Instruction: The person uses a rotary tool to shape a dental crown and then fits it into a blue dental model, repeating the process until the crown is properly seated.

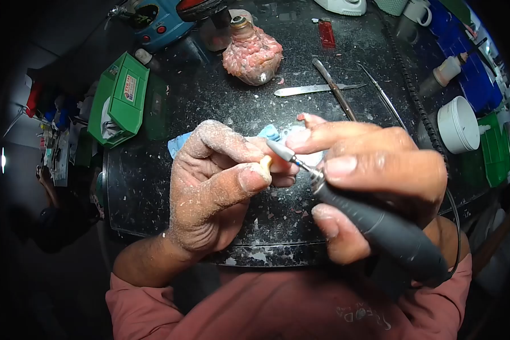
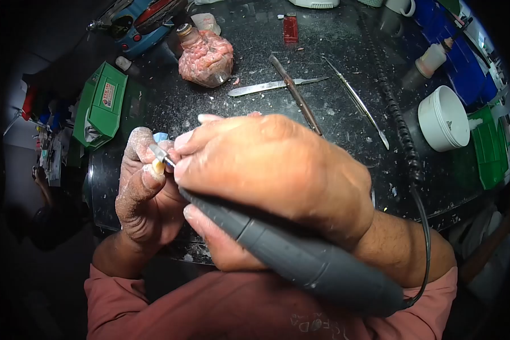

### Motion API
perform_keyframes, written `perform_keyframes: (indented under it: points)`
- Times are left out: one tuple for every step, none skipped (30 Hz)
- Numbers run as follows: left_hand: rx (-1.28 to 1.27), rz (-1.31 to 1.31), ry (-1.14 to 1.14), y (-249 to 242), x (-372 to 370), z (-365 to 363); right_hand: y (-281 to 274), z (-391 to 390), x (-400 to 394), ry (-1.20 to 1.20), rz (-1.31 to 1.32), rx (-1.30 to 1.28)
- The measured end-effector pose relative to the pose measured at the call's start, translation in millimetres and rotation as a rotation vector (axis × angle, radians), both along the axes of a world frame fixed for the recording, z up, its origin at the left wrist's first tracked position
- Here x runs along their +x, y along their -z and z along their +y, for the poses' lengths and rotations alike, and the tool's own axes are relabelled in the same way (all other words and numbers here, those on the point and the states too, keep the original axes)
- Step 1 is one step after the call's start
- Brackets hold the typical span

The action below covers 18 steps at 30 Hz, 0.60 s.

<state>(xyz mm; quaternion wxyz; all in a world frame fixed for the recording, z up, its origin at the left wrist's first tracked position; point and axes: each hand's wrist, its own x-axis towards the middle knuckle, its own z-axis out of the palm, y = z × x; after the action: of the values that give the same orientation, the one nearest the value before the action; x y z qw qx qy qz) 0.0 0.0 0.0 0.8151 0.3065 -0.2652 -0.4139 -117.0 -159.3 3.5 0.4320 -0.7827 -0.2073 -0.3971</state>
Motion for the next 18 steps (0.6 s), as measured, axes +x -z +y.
perform_keyframes:
  points:
    - [-0.003,0.013,0.003,-0.6,0.0,0.1,-0.1,4.7,-1.3,-0.006,-0.013,0.016]
    - [-0.007,0.027,0.005,-1.3,0.1,0.3,-3.4,7.9,-3.8,-0.003,0.004,0.032]
    - [-0.002,0.023,0.004,-0.9,1.9,0.6,-2.9,9.0,-3.9,-0.004,0.0,0.037]
    - [-0.018,-0.011,0.009,-1.5,3.0,0.3,-3.7,9.4,-4.8,0.006,0.015,0.027]
    - [-0.037,-0.046,0.015,-1.7,3.8,0.2,-3.9,9.8,-5.3,0.016,0.029,0.016]
    - [-0.038,-0.046,0.015,-1.4,3.4,-0.2,-0.1,12.7,-2.8,0.014,-0.013,0.069]
    - [-0.042,-0.049,0.002,-1.6,2.9,-0.9,-1.2,11.8,-2.9,0.014,-0.013,0.069]
    - [-0.046,-0.051,-0.011,-1.7,2.4,-1.5,-3.2,10.0,-3.1,-0.002,0.0,0.047]
    - [-0.046,-0.051,-0.012,-1.8,1.8,-1.6,-4.2,9.1,-3.1,-0.018,0.013,0.025]
    - [-0.044,-0.047,-0.024,-2.0,1.0,-1.5,-3.6,9.2,-2.9,-0.018,0.013,0.025]
    - [-0.043,-0.044,-0.036,-2.0,0.4,-1.5,-2.5,9.3,-2.6,-0.022,-0.001,0.028]
    - [-0.044,-0.044,-0.035,-2.0,0.2,-1.3,-2.0,9.3,-2.5,-0.025,-0.016,0.031]
    - [-0.042,-0.039,-0.035,-1.9,0.3,-0.9,-2.1,8.8,-2.1,-0.024,-0.016,0.031]
    - [-0.04,-0.033,-0.034,-1.7,0.4,-0.6,-2.1,8.2,-1.6,-0.037,-0.018,0.031]
    - [-0.04,-0.033,-0.034,-1.0,1.1,-0.5,-2.1,7.7,-1.3,-0.051,-0.019,0.031]
    - [-0.045,-0.041,-0.026,0.0,2.3,-0.7,-1.4,7.8,-0.8,-0.05,-0.02,0.031]
    - [-0.05,-0.048,-0.019,0.4,3.1,-0.6,-0.2,8.3,0.1,-0.052,-0.027,0.04]
    - [-0.051,-0.049,-0.019,-0.1,3.4,-0.4,0.4,8.7,0.7,-0.054,-0.035,0.049]
